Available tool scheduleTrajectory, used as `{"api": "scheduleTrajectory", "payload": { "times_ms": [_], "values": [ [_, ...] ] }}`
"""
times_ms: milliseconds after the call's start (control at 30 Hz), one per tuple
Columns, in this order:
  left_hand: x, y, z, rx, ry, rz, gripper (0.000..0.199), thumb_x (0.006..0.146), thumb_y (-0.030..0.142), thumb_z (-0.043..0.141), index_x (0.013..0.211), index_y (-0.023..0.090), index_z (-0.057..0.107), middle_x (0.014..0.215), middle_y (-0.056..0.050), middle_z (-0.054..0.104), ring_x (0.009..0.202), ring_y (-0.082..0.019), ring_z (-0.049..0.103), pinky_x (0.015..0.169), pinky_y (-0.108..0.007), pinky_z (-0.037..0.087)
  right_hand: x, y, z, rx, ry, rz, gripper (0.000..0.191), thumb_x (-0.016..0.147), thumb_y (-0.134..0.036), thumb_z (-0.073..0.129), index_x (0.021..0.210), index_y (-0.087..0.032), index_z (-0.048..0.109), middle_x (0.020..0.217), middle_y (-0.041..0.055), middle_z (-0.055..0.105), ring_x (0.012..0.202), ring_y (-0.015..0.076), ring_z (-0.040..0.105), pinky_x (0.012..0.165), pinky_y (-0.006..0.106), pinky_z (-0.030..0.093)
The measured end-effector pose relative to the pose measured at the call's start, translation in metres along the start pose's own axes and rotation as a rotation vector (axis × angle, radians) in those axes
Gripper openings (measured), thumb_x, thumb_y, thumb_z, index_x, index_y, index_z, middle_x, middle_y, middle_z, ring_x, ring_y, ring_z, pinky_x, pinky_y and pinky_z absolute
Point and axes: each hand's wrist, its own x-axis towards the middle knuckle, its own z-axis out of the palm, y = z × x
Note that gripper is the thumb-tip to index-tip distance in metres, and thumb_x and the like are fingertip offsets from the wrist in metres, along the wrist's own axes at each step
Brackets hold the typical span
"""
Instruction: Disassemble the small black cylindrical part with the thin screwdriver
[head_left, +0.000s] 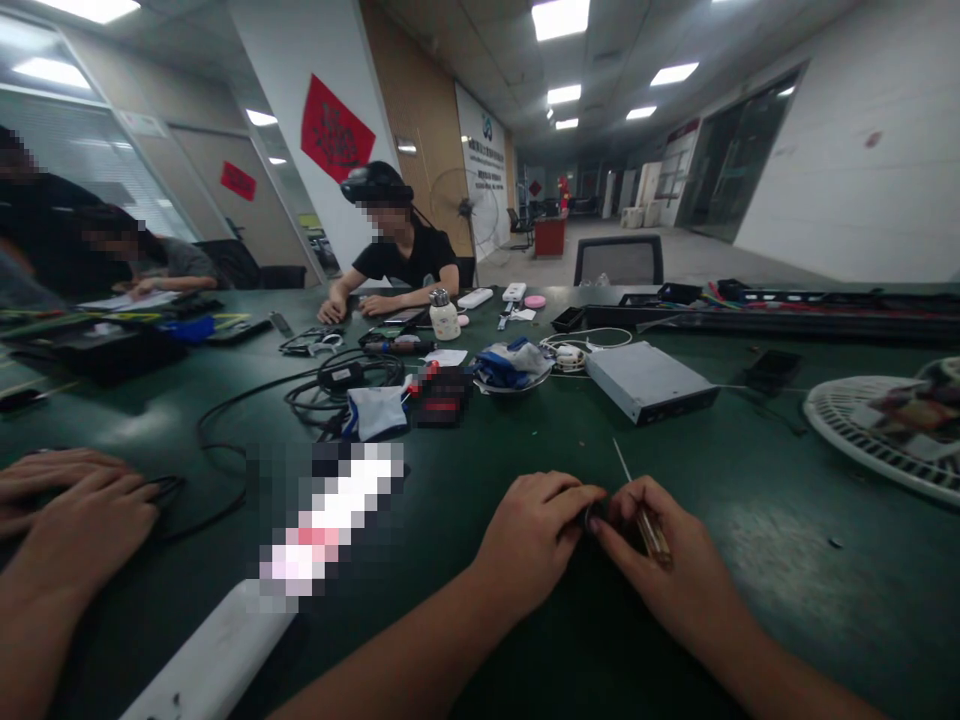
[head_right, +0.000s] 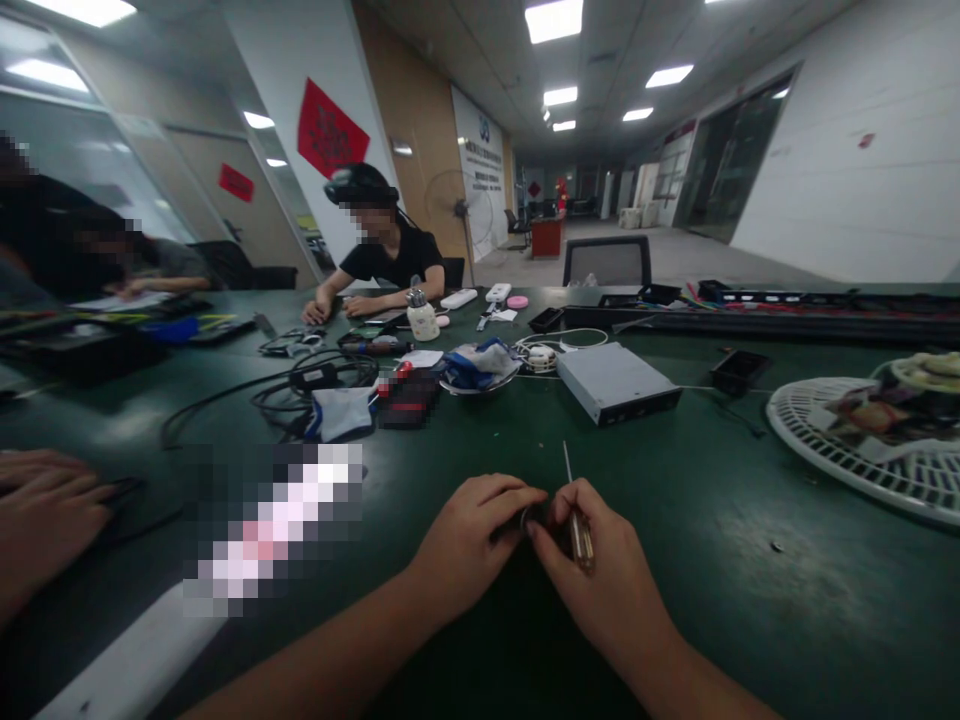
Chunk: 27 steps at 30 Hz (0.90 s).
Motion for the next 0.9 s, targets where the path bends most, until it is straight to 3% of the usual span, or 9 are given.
{"api": "scheduleTrajectory", "payload": {
  "times_ms": [333, 567, 700, 800, 900],
  "values": [
    [0.001, -0.001, -0.002, -0.052, -0.028, 0.062, 0.037, 0.084, 0.003, 0.060, 0.113, 0.024, 0.065, 0.113, -0.002, 0.066, 0.106, -0.019, 0.058, 0.097, -0.038, 0.043, 0.001, -0.002, -0.001, -0.067, -0.020, 0.051, 0.020, 0.086, -0.031, 0.065, 0.083, -0.024, 0.046, 0.075, -0.0018, 0.059, 0.064, 0.0166, 0.058, 0.058, 0.028, 0.044],
    [0.001, -0.001, 0.001, -0.069, 0.036, -0.086, 0.033, 0.078, -0.002, 0.057, 0.100, 0.023, 0.061, 0.104, -0.002, 0.064, 0.102, -0.021, 0.057, 0.094, -0.039, 0.044, 0.000, -0.007, -0.003, 0.037, -0.041, 0.024, 0.016, 0.099, -0.037, 0.051, 0.096, -0.022, 0.056, 0.080, -0.0002, 0.061, 0.068, 0.0167, 0.059, 0.062, 0.029, 0.045],
    [0.002, -0.002, 0.001, -0.063, 0.111, -0.214, 0.032, 0.074, -0.002, 0.056, 0.095, 0.022, 0.057, 0.099, -0.002, 0.061, 0.098, -0.022, 0.057, 0.088, -0.038, 0.045, -0.006, -0.005, -0.008, 0.192, 0.018, -0.166, 0.031, 0.103, -0.042, 0.041, 0.115, -0.024, 0.064, 0.092, 0.0041, 0.063, 0.080, 0.0194, 0.061, 0.068, 0.031, 0.046],
    [0.002, -0.003, 0.001, -0.063, 0.155, -0.270, 0.033, 0.072, -0.002, 0.057, 0.095, 0.022, 0.056, 0.098, -0.001, 0.060, 0.096, -0.021, 0.057, 0.086, -0.038, 0.045, -0.011, -0.003, -0.011, 0.248, 0.047, -0.335, 0.042, 0.104, -0.045, 0.034, 0.106, -0.024, 0.071, 0.094, 0.0061, 0.062, 0.079, 0.0201, 0.059, 0.066, 0.033, 0.044],
    [0.003, -0.003, 0.000, -0.064, 0.186, -0.292, 0.033, 0.071, -0.003, 0.055, 0.093, 0.021, 0.055, 0.096, -0.001, 0.059, 0.093, -0.020, 0.056, 0.084, -0.037, 0.045, -0.012, -0.003, -0.012, 0.274, 0.003, -0.406, 0.048, 0.105, -0.046, 0.032, 0.093, -0.022, 0.072, 0.087, 0.0062, 0.061, 0.078, 0.0206, 0.058, 0.065, 0.033, 0.042]
  ]
}}
